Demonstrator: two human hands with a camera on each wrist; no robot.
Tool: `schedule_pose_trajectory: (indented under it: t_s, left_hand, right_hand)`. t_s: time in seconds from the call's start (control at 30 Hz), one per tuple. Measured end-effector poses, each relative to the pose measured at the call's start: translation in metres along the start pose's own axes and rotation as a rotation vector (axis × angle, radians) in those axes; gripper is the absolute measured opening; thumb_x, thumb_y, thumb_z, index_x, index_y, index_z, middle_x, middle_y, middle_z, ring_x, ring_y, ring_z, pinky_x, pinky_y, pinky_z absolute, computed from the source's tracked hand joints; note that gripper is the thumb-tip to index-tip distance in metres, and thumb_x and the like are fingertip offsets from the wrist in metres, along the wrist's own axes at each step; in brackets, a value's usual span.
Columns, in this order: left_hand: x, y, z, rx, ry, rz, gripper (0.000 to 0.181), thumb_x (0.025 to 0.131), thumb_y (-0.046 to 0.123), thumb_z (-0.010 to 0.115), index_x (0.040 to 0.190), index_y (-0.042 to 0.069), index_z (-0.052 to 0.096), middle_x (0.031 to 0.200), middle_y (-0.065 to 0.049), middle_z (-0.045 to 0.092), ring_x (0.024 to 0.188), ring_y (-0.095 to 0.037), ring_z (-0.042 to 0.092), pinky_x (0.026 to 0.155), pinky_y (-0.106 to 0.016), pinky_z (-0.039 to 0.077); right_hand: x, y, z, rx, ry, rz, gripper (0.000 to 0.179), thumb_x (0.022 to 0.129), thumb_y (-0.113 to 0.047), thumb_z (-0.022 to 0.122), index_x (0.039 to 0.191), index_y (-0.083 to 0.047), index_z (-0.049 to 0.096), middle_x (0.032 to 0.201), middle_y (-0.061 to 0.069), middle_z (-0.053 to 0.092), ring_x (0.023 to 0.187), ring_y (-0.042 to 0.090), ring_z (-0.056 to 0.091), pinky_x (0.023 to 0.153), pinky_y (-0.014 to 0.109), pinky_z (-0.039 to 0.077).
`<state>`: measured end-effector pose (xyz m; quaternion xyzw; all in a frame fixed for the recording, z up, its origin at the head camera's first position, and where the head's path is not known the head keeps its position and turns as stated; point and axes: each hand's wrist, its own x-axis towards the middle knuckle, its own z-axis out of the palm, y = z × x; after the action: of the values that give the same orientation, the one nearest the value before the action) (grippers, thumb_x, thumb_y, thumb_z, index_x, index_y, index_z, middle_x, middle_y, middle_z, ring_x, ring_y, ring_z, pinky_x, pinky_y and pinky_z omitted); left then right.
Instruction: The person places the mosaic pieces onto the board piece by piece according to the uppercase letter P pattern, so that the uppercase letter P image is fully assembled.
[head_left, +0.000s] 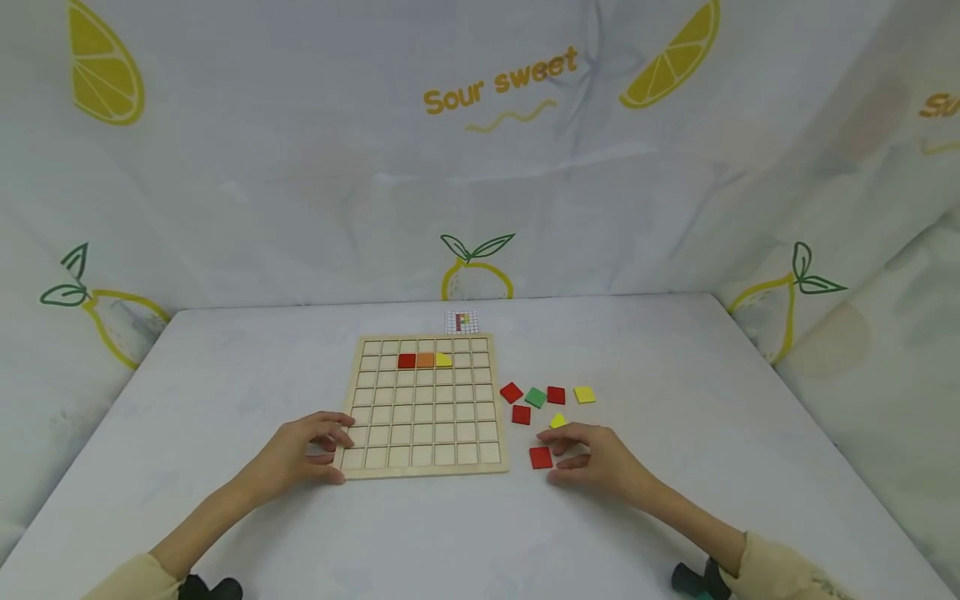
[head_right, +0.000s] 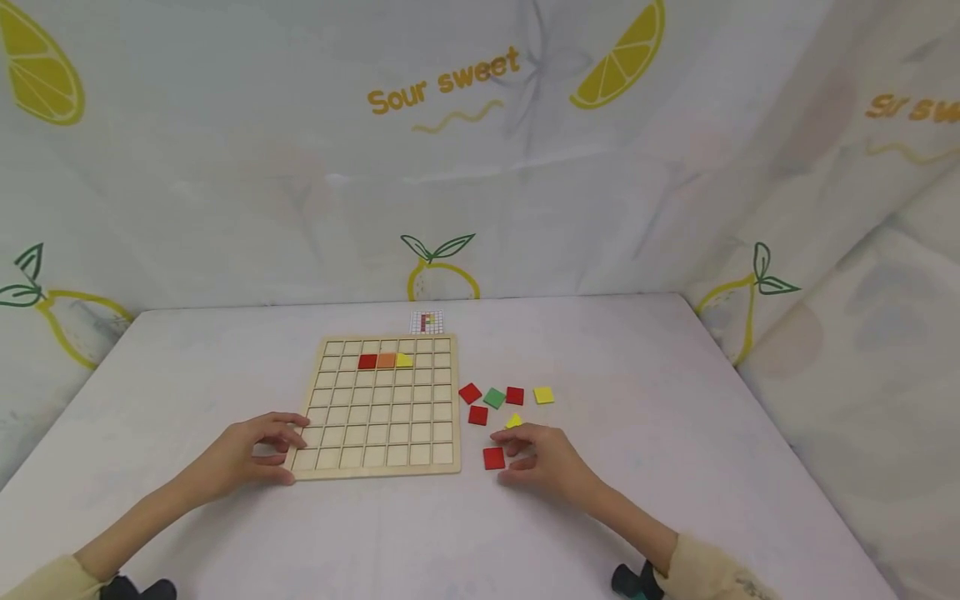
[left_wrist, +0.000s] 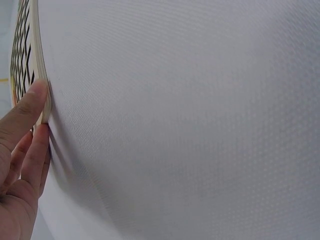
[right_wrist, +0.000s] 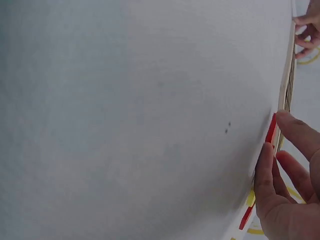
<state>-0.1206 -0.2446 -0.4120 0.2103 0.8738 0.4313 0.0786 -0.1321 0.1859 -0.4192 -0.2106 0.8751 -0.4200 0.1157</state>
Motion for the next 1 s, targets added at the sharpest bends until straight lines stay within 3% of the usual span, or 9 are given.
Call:
schedule_pose_trajectory:
  t_s: [0.27,1.0]
  left_hand:
    - [-0.0004,-0.0028,0.0008,-0.012,0.004,0.009,0.032,0.069,0.007,0.084,0.095,0.004,0.066,0.126,-0.021,0.055,0.089,-0.017,0.058,0.078,-0.026,0.058]
    - [-0.0004,-0.0013,0.0002,-0.013,-0.001,-0.003,0.032,0.069,0.009,0.084,0.096,0.004,0.066,0.128,-0.020,0.054,0.090,-0.017,0.057,0.079,-0.025,0.058]
  right_hand:
    - [0.0004,-0.0007,0.0089,-0.073,0.049,-0.042,0.038,0.073,-0.007,0.083,0.108,-0.005,0.069,0.095,0.000,0.065,0.078,0.014,0.056,0.067,0.017,0.057]
    - [0.0027,-0.0040,0.0074,-0.110,0.016,-0.055,0.026,0.075,-0.006,0.081,0.097,-0.009,0.068,0.086,-0.004,0.058,0.076,0.011,0.055,0.066,0.018,0.056]
